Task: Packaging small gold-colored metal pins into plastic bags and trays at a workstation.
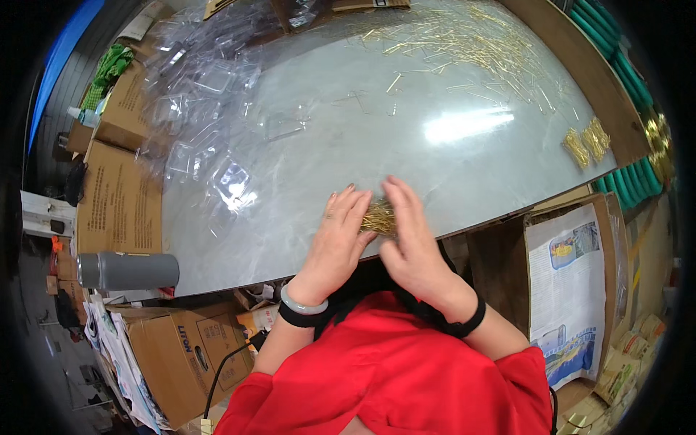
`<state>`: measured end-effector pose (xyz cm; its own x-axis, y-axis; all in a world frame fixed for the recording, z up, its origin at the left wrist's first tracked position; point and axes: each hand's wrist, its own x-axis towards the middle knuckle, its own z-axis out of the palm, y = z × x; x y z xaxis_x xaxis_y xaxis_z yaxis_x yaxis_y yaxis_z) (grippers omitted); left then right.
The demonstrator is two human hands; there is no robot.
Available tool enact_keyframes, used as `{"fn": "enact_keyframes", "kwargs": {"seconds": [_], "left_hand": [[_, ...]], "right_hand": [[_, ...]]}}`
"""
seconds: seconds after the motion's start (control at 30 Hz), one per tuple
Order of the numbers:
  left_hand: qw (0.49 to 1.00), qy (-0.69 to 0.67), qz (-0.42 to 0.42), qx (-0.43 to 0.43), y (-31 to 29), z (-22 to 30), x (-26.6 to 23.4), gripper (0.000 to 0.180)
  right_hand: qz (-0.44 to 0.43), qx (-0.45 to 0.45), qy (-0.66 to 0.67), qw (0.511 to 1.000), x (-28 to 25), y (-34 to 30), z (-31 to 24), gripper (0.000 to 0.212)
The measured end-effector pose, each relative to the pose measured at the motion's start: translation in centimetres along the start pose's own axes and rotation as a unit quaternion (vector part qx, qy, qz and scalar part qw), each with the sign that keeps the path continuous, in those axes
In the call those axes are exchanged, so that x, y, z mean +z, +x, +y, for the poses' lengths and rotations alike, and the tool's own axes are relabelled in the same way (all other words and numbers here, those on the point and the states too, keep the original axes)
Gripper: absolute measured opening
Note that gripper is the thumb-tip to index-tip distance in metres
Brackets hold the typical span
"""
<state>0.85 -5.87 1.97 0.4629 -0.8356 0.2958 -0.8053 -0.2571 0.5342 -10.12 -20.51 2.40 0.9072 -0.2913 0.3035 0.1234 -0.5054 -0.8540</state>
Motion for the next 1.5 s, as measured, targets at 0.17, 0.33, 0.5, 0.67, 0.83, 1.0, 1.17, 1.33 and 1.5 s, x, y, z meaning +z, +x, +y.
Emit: {"fn": "enact_keyframes", "kwargs": {"seconds": [0.17,0.33,0.5,0.67,0.83,1.0,1.17,1.33,1.5], "left_hand": [[0.998,-0.016,0.053,-0.027,-0.7,0.0,0.2,0.06],[0.997,0.041,0.063,-0.018,-0.9,0.3,0.0,0.059],[0.995,0.079,0.052,-0.004,-0.6,0.5,0.2,0.059],[0.995,0.032,0.09,-0.035,-1.2,0.2,1.3,0.068],[0.997,0.008,0.067,-0.026,-1.3,-0.3,1.4,0.082],[0.996,-0.005,0.078,-0.046,-1.3,0.1,1.0,0.074],[0.994,-0.017,0.098,-0.046,-1.3,0.2,1.1,0.075],[0.991,-0.069,0.094,-0.067,-1.5,0.1,0.4,0.082],[0.991,-0.07,0.074,-0.083,-3.1,0.0,-3.9,0.081]], "right_hand": [[-0.071,-0.04,0.024,0.996,-0.8,2.0,-0.4,0.085],[-0.079,-0.057,-0.148,0.984,-3.9,1.6,0.0,0.079],[0.016,-0.104,-0.122,0.987,-1.5,1.2,1.5,0.059],[-0.089,-0.099,-0.119,0.984,-0.2,1.6,-1.3,0.064],[-0.1,-0.086,-0.183,0.974,1.1,1.6,-0.7,0.061],[-0.133,-0.103,-0.263,0.95,0.6,2.2,-1.4,0.058],[-0.107,-0.128,-0.231,0.959,0.8,2.6,-0.8,0.06],[-0.084,-0.13,-0.239,0.959,1.8,2.2,0.2,0.05],[-0.053,-0.156,-0.272,0.948,1.9,2.0,0.4,0.039]]}}
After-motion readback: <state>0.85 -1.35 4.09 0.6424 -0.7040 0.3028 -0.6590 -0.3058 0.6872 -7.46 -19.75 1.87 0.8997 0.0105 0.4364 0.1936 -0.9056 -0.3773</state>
